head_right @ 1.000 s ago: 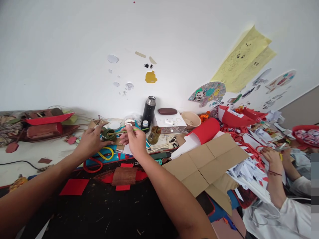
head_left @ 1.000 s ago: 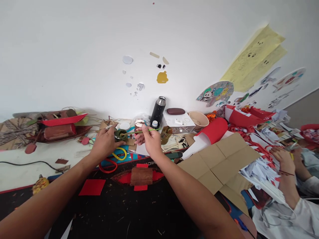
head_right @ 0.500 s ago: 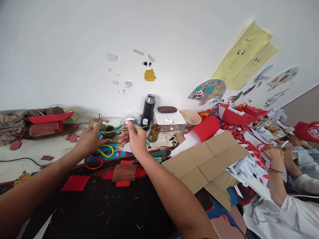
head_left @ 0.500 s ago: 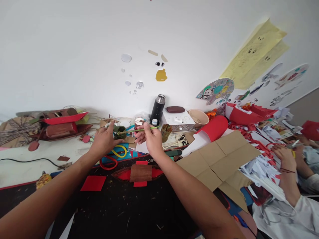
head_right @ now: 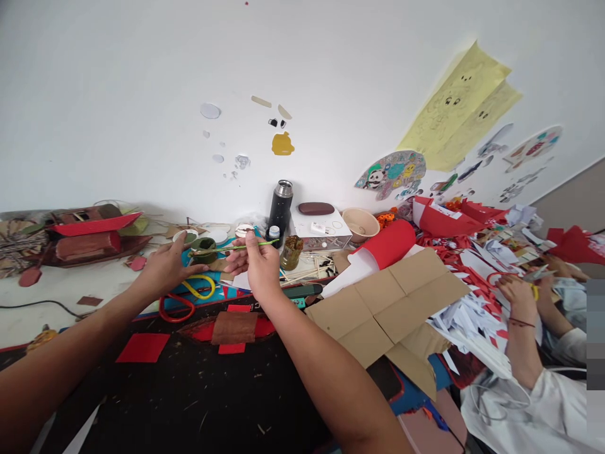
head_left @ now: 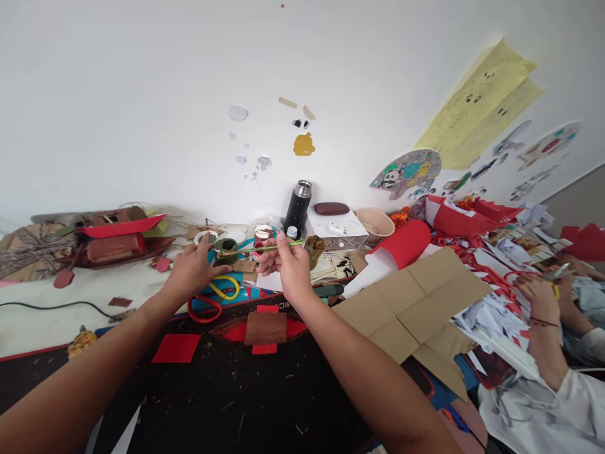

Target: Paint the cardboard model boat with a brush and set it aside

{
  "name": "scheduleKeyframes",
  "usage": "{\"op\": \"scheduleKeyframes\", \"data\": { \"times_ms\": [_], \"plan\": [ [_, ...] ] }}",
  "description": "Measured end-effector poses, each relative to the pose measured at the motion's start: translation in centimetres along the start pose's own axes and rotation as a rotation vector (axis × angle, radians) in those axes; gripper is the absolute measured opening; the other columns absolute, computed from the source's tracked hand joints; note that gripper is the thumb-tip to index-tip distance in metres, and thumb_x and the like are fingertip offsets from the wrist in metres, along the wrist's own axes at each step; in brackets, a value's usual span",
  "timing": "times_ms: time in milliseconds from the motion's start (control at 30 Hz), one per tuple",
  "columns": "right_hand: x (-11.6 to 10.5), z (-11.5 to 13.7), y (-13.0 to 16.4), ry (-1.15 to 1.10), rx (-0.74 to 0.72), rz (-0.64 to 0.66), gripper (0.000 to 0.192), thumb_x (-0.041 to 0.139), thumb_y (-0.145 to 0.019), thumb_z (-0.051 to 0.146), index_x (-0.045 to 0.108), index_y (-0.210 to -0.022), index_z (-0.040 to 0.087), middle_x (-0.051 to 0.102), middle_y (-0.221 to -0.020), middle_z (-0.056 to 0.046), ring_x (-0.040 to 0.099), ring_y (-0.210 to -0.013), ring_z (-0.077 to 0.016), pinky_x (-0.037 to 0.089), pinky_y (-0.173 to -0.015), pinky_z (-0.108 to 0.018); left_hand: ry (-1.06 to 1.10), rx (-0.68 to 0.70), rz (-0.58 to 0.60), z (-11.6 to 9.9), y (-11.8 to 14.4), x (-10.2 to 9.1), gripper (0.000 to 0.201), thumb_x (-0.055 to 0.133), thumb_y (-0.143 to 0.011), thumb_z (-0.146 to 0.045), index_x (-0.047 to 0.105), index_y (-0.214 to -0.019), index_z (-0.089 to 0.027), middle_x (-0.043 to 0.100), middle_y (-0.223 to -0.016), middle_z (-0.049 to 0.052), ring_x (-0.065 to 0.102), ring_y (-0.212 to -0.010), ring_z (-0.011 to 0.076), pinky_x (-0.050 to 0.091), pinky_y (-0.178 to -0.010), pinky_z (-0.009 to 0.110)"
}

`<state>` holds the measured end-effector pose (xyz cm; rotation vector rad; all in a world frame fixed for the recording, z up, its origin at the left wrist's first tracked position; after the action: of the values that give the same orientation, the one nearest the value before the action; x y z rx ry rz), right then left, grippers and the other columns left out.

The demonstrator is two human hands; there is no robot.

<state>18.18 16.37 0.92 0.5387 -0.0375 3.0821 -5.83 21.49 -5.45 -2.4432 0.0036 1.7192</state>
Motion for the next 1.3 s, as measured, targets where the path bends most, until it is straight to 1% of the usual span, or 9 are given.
{"op": "scheduleKeyframes", "data": {
  "times_ms": [233,367,500,600,700,867,1033,1200,1300],
  "plan": [
    [-0.6,0.9,1.1,-0.092,0.022,-0.054,0.072,0.079,-0.084,0.090,0.078,-0.090,0.019,0.079,-0.065,-0.004,0.075,-0.049,-0.0204,0.058,-0.044,-0.028,0.042,-0.066,-0.099,2.2,1.8,-4.5,0.097,0.057,-0.101,-0.063,0.035,-0.170,0.001,0.068,-0.156,0.033,0.058,-0.148,0.0527,0.046,-0.123,0.063],
    [-1.3,2.0,2.8,-0.158,0.063,-0.085,0.061,0.081,-0.092,0.081,0.075,-0.089,0.020,0.075,-0.062,-0.001,0.071,-0.047,-0.0178,0.052,-0.043,-0.026,0.083,0.024,-0.046,2.8,5.2,-6.3,0.092,0.063,-0.092,-0.072,0.054,-0.162,-0.013,0.077,-0.147,0.020,0.064,-0.141,0.0438,0.048,-0.123,0.055],
    [-2.5,3.0,4.9,-0.259,0.112,-0.121,0.053,0.086,-0.094,0.072,0.074,-0.086,0.021,0.071,-0.059,0.003,0.065,-0.044,-0.0147,0.049,-0.041,-0.024,0.104,0.168,0.108,2.0,10.0,-4.4,0.112,0.080,-0.074,-0.082,0.056,-0.166,-0.023,0.075,-0.153,0.016,0.060,-0.147,0.0462,0.052,-0.122,0.054],
    [-3.6,3.4,6.7,-0.335,0.169,-0.137,0.051,0.089,-0.094,0.069,0.073,-0.083,0.022,0.070,-0.057,0.003,0.064,-0.043,-0.0149,0.050,-0.040,-0.024,0.091,0.260,0.182,0.7,13.2,-2.0,0.106,0.086,-0.073,-0.072,0.057,-0.167,-0.031,0.070,-0.163,0.014,0.055,-0.155,0.0470,0.049,-0.127,0.058],
    [-4.8,3.7,8.6,-0.406,0.226,-0.160,0.047,0.090,-0.095,0.064,0.073,-0.080,0.023,0.069,-0.055,0.004,0.064,-0.043,-0.0150,0.051,-0.039,-0.024,0.086,0.301,0.203,-0.8,14.7,-0.3,0.105,0.091,-0.075,-0.060,0.056,-0.169,-0.032,0.067,-0.166,0.015,0.052,-0.159,0.0477,0.043,-0.132,0.062],
    [-7.2,3.1,11.7,-0.463,0.274,-0.192,0.043,0.092,-0.095,0.058,0.073,-0.080,0.023,0.065,-0.054,0.005,0.059,-0.041,-0.0128,0.047,-0.037,-0.021,0.096,0.331,0.244,-2.9,14.9,0.2,0.090,0.086,-0.081,-0.051,0.059,-0.165,-0.029,0.070,-0.161,0.015,0.057,-0.155,0.0456,0.047,-0.129,0.061],
    [-9.5,1.8,14.0,-0.531,0.310,-0.224,0.039,0.100,-0.088,0.053,0.076,-0.081,0.023,0.062,-0.053,0.007,0.055,-0.040,-0.0108,0.045,-0.038,-0.019,0.108,0.310,0.262,-3.6,14.6,0.5,0.075,0.081,-0.087,-0.049,0.065,-0.157,-0.027,0.073,-0.155,0.015,0.061,-0.150,0.0410,0.050,-0.127,0.056],
    [-10.7,1.1,15.2,-0.549,0.316,-0.234,0.039,0.102,-0.086,0.051,0.076,-0.081,0.022,0.061,-0.053,0.007,0.053,-0.041,-0.0099,0.044,-0.039,-0.017,0.141,0.296,0.248,-4.5,14.4,0.5,0.069,0.081,-0.087,-0.047,0.068,-0.151,-0.027,0.075,-0.150,0.014,0.064,-0.145,0.0408,0.052,-0.124,0.057],
    [-11.1,0.6,15.6,-0.555,0.336,-0.244,0.038,0.100,-0.088,0.052,0.077,-0.082,0.022,0.060,-0.053,0.007,0.054,-0.041,-0.0109,0.044,-0.039,-0.019,0.167,0.298,0.269,-5.1,14.2,0.3,0.057,0.078,-0.088,-0.049,0.074,-0.141,-0.029,0.079,-0.141,0.013,0.068,-0.136,0.0401,0.056,-0.119,0.055]
  ]
}}
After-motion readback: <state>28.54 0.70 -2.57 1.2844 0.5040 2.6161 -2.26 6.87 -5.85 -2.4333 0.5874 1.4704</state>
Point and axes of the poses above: each hand's wrist, its own y-axis away from the middle knuckle, its own x-axis out of the palm, z = x × y, the point moved 3 cm from there along -y, towards the middle knuckle
